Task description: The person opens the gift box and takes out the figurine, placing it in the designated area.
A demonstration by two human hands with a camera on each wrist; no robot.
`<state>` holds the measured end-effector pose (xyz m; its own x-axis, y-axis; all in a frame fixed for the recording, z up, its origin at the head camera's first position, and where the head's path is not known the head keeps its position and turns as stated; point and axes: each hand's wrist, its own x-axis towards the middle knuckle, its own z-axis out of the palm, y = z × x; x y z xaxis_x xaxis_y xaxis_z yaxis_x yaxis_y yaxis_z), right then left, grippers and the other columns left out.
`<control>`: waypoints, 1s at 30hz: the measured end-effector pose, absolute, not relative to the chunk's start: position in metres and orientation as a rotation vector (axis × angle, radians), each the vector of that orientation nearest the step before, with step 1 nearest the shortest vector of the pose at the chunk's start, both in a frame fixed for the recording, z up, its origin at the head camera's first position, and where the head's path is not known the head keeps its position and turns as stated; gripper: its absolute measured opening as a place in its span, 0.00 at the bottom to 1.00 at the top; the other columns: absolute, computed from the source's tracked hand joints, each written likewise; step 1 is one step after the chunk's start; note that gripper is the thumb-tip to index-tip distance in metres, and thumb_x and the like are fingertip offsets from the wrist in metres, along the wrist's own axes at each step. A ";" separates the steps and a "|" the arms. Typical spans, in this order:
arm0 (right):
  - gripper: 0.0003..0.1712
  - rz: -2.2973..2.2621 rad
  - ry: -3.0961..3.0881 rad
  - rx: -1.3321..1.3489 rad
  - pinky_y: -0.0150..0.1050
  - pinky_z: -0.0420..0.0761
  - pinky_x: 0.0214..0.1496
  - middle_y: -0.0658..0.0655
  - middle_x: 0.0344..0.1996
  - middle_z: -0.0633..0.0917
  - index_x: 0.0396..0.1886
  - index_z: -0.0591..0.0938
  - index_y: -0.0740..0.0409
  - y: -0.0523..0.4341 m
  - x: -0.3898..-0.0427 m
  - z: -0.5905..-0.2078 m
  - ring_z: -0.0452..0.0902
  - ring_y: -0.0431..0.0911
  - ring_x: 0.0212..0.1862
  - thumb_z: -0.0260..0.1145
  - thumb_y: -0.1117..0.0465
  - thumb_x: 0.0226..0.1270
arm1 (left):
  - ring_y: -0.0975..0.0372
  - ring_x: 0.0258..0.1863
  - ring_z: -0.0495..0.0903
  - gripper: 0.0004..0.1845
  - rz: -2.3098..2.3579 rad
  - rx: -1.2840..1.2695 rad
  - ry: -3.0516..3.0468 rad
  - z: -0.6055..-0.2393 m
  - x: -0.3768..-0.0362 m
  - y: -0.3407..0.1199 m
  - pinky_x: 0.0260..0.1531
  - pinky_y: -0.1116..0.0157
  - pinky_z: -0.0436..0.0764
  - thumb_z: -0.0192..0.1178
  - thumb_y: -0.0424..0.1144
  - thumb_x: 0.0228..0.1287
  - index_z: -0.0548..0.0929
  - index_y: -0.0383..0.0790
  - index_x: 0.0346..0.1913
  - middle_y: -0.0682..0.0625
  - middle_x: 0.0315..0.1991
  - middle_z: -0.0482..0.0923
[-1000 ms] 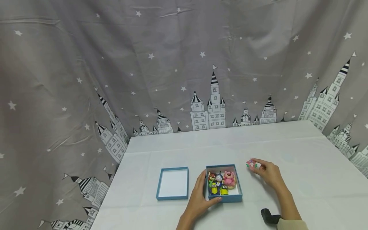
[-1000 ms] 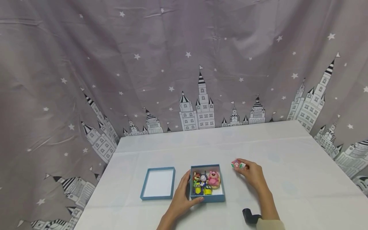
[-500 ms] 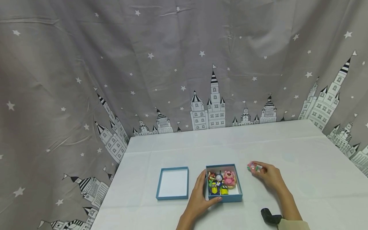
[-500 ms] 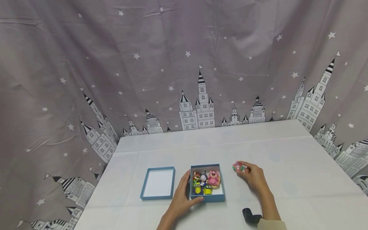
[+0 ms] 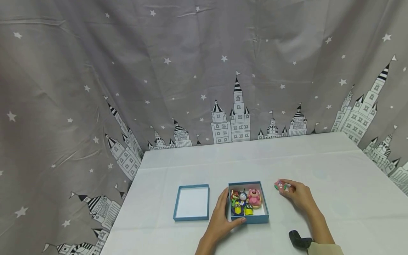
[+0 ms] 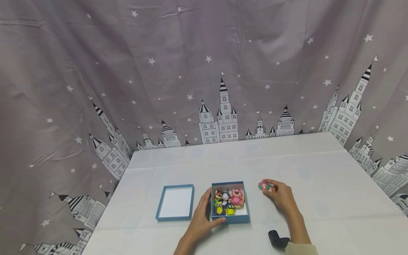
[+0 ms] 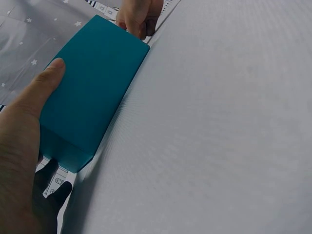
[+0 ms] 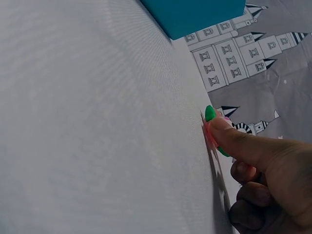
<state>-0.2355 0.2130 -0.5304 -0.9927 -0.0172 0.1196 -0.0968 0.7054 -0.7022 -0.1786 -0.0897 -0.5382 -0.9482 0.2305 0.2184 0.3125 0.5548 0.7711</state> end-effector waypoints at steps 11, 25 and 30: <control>0.26 1.173 -2.799 0.083 0.32 0.59 0.19 0.48 0.15 0.68 0.53 0.79 0.63 0.214 -0.237 -0.532 0.59 0.41 0.19 0.70 0.60 0.54 | 0.52 0.68 0.53 0.57 -1.363 -0.482 -2.673 -0.540 -0.180 -0.090 0.63 0.50 0.58 0.66 0.64 0.44 0.48 0.45 0.73 0.47 0.71 0.50; 0.29 1.187 -2.800 0.090 0.33 0.61 0.21 0.49 0.16 0.70 0.56 0.76 0.65 0.215 -0.236 -0.530 0.61 0.42 0.21 0.71 0.61 0.53 | 0.52 0.68 0.53 0.57 -1.373 -0.471 -2.676 -0.540 -0.180 -0.090 0.63 0.50 0.58 0.66 0.64 0.44 0.48 0.48 0.73 0.49 0.71 0.50; 0.31 1.194 -2.795 0.079 0.34 0.62 0.21 0.50 0.16 0.70 0.57 0.75 0.65 0.214 -0.234 -0.526 0.62 0.43 0.21 0.71 0.61 0.53 | 0.52 0.68 0.53 0.57 -1.375 -0.478 -2.670 -0.541 -0.180 -0.090 0.63 0.50 0.58 0.66 0.64 0.44 0.48 0.48 0.73 0.49 0.71 0.50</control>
